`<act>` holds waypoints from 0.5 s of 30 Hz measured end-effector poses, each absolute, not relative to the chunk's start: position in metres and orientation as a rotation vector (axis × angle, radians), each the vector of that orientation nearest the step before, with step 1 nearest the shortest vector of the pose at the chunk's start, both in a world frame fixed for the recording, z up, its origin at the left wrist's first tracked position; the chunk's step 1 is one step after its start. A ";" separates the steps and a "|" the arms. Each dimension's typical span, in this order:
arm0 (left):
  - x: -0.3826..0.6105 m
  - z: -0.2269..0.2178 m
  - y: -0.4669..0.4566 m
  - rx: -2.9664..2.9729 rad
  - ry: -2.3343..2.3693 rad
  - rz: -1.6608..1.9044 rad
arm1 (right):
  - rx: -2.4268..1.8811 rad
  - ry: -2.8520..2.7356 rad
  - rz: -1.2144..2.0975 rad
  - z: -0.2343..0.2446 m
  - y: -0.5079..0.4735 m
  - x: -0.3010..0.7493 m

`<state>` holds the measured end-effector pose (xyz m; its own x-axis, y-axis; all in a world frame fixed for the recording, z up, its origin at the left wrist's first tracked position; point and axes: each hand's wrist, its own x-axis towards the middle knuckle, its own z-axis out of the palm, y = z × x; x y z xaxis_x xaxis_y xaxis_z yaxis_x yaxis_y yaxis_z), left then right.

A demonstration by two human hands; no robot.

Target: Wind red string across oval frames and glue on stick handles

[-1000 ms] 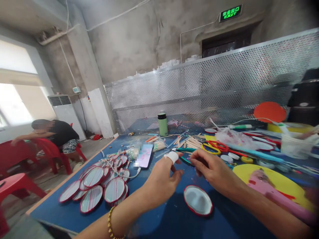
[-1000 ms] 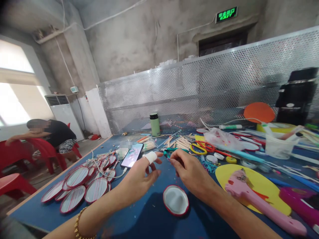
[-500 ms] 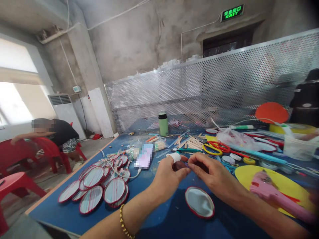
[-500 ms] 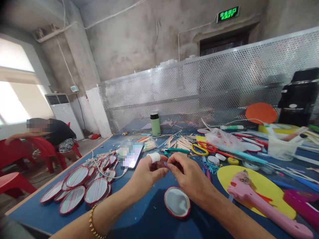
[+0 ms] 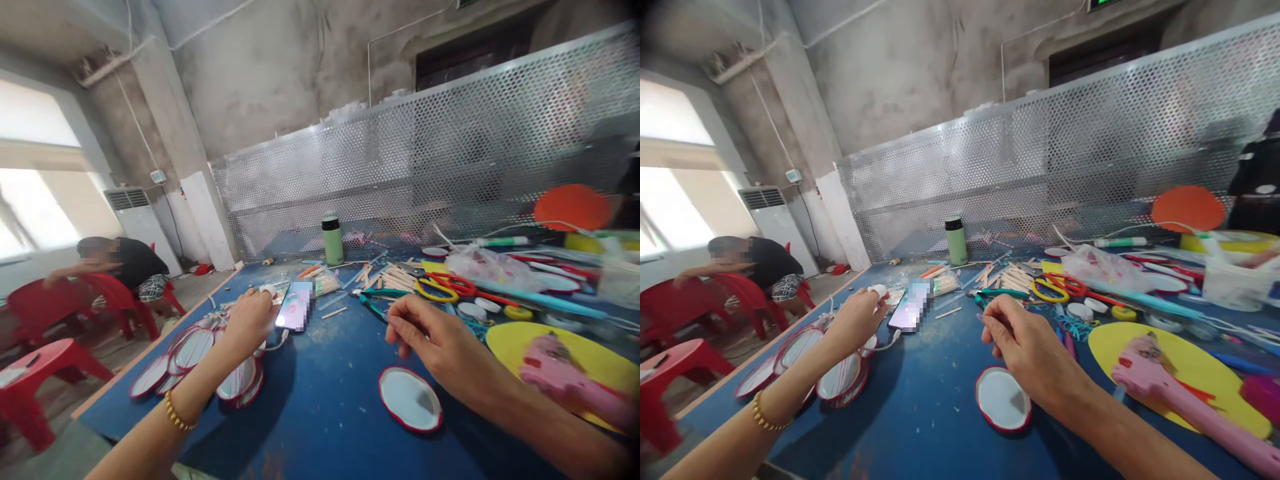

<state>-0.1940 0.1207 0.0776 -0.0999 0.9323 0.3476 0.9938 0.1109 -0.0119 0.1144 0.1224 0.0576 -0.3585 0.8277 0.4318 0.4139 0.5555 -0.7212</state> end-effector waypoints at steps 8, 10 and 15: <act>-0.194 0.066 0.153 -2.035 -2.485 -0.308 | -1.032 -2.052 0.674 0.060 0.119 0.112; -0.184 0.062 0.155 -2.059 -2.442 -0.259 | -1.042 -2.054 0.654 0.061 0.118 0.112; -0.166 0.051 0.156 -1.996 -2.403 -0.237 | -1.027 -2.041 0.654 0.056 0.119 0.111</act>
